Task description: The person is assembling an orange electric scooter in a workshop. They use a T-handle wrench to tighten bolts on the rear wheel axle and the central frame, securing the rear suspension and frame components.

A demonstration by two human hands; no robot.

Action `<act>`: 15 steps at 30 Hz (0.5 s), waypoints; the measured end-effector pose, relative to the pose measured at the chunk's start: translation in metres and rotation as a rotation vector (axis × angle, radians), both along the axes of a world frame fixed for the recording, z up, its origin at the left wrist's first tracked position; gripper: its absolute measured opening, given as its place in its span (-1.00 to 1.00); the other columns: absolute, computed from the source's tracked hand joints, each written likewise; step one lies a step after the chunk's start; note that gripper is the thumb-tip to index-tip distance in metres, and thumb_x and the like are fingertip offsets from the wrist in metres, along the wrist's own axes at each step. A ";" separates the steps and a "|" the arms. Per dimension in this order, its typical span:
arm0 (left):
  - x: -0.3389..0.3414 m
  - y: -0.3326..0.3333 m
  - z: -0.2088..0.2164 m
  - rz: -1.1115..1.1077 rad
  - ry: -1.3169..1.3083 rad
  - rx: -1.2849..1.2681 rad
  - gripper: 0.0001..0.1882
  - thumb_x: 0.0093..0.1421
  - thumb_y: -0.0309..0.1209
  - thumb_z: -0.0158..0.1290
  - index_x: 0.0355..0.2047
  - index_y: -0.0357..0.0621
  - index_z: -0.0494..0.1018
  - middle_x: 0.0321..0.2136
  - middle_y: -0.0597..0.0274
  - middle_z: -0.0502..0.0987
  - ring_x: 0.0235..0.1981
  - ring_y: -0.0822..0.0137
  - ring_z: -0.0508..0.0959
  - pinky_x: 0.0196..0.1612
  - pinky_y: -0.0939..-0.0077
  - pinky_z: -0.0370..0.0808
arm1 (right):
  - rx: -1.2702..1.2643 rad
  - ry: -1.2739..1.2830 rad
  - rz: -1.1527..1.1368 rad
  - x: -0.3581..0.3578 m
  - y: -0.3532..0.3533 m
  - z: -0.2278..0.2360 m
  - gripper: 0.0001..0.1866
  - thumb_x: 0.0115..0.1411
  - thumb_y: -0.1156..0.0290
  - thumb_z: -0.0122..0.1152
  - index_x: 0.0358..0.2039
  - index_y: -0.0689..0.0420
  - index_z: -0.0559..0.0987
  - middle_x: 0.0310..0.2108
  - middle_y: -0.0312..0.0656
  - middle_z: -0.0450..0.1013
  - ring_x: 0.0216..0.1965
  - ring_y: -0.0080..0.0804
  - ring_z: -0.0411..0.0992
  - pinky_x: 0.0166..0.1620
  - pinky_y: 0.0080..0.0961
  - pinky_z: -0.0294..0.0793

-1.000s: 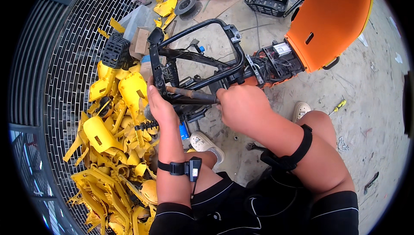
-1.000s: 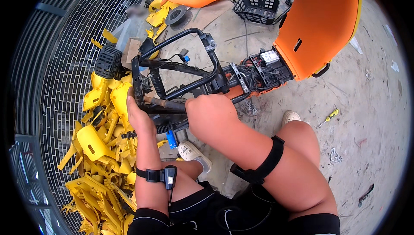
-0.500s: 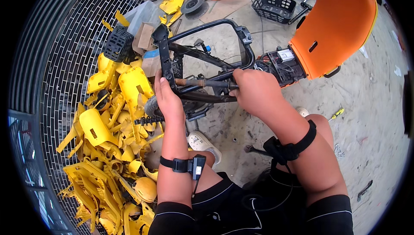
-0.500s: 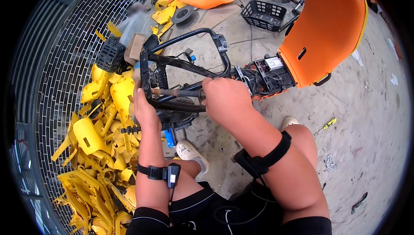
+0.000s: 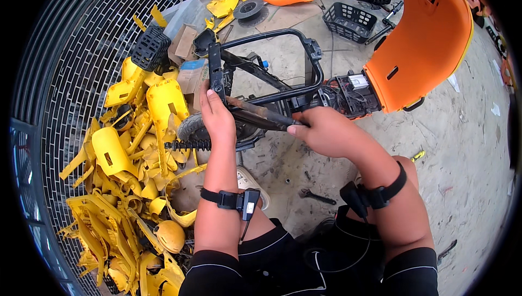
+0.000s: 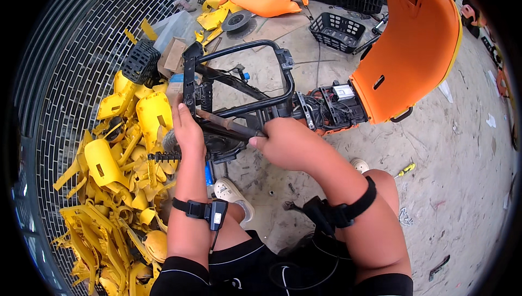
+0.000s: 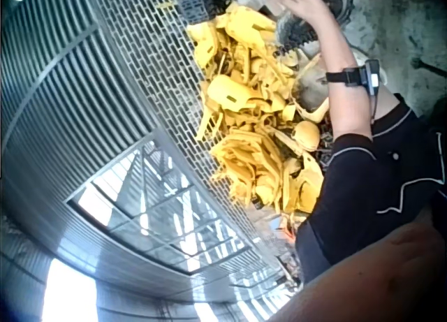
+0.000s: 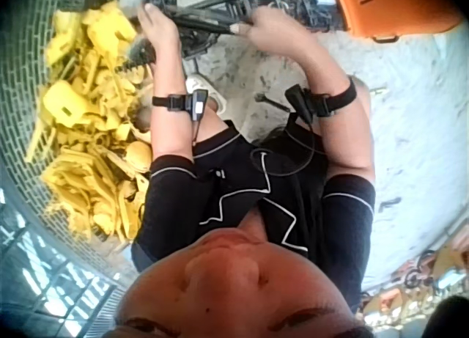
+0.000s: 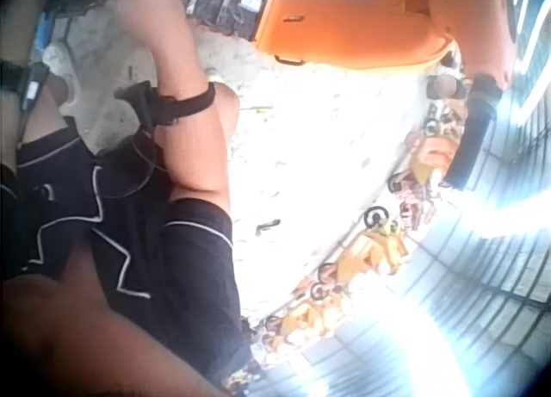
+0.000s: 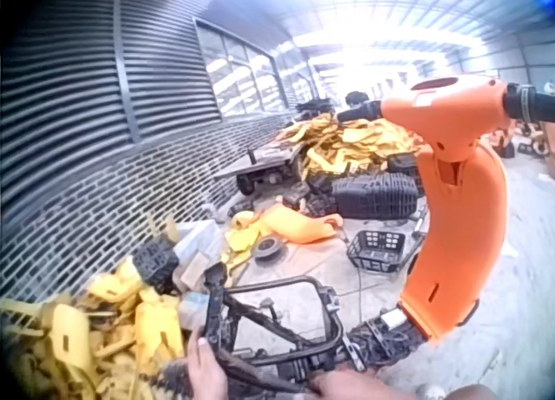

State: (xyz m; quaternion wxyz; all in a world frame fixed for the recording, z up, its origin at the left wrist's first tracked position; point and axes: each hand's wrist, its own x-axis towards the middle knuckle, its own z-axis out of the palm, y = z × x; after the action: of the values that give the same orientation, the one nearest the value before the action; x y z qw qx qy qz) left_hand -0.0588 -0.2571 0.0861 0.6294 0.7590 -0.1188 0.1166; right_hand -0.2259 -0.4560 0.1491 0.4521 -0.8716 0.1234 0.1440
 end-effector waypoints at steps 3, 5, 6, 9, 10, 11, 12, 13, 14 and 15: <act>-0.002 -0.004 0.003 0.018 0.006 -0.025 -0.51 0.48 -0.27 -0.27 0.28 -0.33 0.25 0.18 0.01 0.38 0.19 0.24 0.37 0.28 0.43 0.21 | 0.157 -0.004 -0.086 -0.013 -0.010 -0.014 -0.55 0.27 0.11 0.18 -0.21 0.33 0.62 -0.45 0.07 0.56 -0.37 -0.03 0.56 -0.23 -0.21 0.51; -0.007 -0.009 0.007 0.021 0.015 -0.029 -0.52 0.48 -0.28 -0.26 0.27 -0.33 0.25 0.19 0.02 0.38 0.19 0.24 0.37 0.28 0.43 0.21 | 0.152 -0.087 -0.177 -0.021 -0.012 -0.020 -0.56 0.27 0.11 0.18 -0.20 0.33 0.62 -0.45 0.07 0.56 -0.38 -0.03 0.56 -0.25 -0.21 0.50; -0.009 -0.009 0.009 0.016 0.022 -0.036 -0.52 0.47 -0.28 -0.26 0.27 -0.33 0.25 0.19 0.03 0.38 0.19 0.24 0.37 0.28 0.43 0.21 | 0.144 -0.104 -0.200 -0.023 -0.013 -0.021 -0.57 0.26 0.13 0.18 -0.20 0.33 0.61 -0.44 0.06 0.57 -0.38 -0.04 0.56 -0.25 -0.22 0.50; -0.003 -0.005 0.006 0.004 0.039 -0.072 -0.53 0.43 -0.36 -0.16 0.28 -0.34 0.25 0.16 0.04 0.40 0.16 0.28 0.38 0.26 0.45 0.22 | 0.135 -0.144 -0.283 -0.028 -0.016 -0.018 -0.60 0.26 0.17 0.20 -0.19 0.33 0.61 -0.42 0.02 0.58 -0.38 -0.10 0.56 -0.25 -0.26 0.49; -0.003 -0.005 0.003 0.033 0.015 -0.001 -0.52 0.40 -0.36 -0.10 0.26 -0.35 0.27 0.14 0.01 0.42 0.14 0.26 0.41 0.25 0.43 0.25 | 0.148 -0.151 -0.324 -0.031 -0.018 -0.015 -0.61 0.25 0.18 0.21 -0.19 0.33 0.60 -0.41 0.01 0.59 -0.37 -0.15 0.57 -0.24 -0.28 0.49; -0.004 -0.005 0.005 0.065 -0.011 0.075 -0.51 0.37 -0.36 -0.04 0.25 -0.36 0.28 0.12 -0.02 0.43 0.12 0.24 0.43 0.24 0.41 0.27 | 0.165 -0.160 -0.361 -0.033 -0.020 -0.013 -0.62 0.25 0.20 0.22 -0.18 0.33 0.60 -0.40 -0.01 0.59 -0.36 -0.21 0.57 -0.24 -0.31 0.49; -0.005 -0.006 0.006 0.063 0.004 0.078 -0.50 0.36 -0.37 -0.03 0.25 -0.36 0.28 0.12 -0.03 0.44 0.12 0.24 0.44 0.24 0.41 0.27 | 0.169 -0.205 -0.414 -0.035 -0.022 -0.010 -0.63 0.25 0.21 0.23 -0.19 0.33 0.59 -0.41 -0.05 0.58 -0.39 -0.26 0.55 -0.26 -0.34 0.48; -0.006 -0.008 0.008 0.062 0.019 0.081 -0.49 0.35 -0.37 -0.01 0.25 -0.36 0.28 0.12 -0.04 0.44 0.12 0.23 0.44 0.24 0.41 0.27 | 0.173 -0.250 -0.467 -0.037 -0.025 -0.007 -0.63 0.25 0.22 0.24 -0.19 0.33 0.59 -0.43 -0.10 0.57 -0.41 -0.30 0.53 -0.29 -0.37 0.47; -0.008 -0.008 0.009 0.061 0.032 0.090 -0.48 0.34 -0.37 0.00 0.25 -0.37 0.28 0.12 -0.05 0.44 0.12 0.22 0.44 0.25 0.40 0.27 | 0.182 -0.297 -0.520 -0.039 -0.026 -0.005 -0.64 0.24 0.23 0.25 -0.20 0.33 0.58 -0.44 -0.14 0.56 -0.43 -0.35 0.51 -0.31 -0.40 0.46; -0.006 -0.005 0.007 0.059 0.012 0.097 -0.47 0.34 -0.37 0.00 0.26 -0.36 0.27 0.13 -0.05 0.44 0.13 0.21 0.44 0.25 0.40 0.27 | 0.240 -0.280 -0.522 -0.038 -0.032 -0.008 -0.65 0.25 0.23 0.25 -0.22 0.32 0.58 -0.45 -0.18 0.54 -0.46 -0.39 0.48 -0.34 -0.42 0.44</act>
State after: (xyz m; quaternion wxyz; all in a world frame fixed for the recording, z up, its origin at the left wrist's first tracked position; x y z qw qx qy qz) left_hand -0.0646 -0.2622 0.0934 0.5889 0.7924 -0.0984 0.1246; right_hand -0.2643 -0.4876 0.1411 0.5858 -0.7623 0.2617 -0.0846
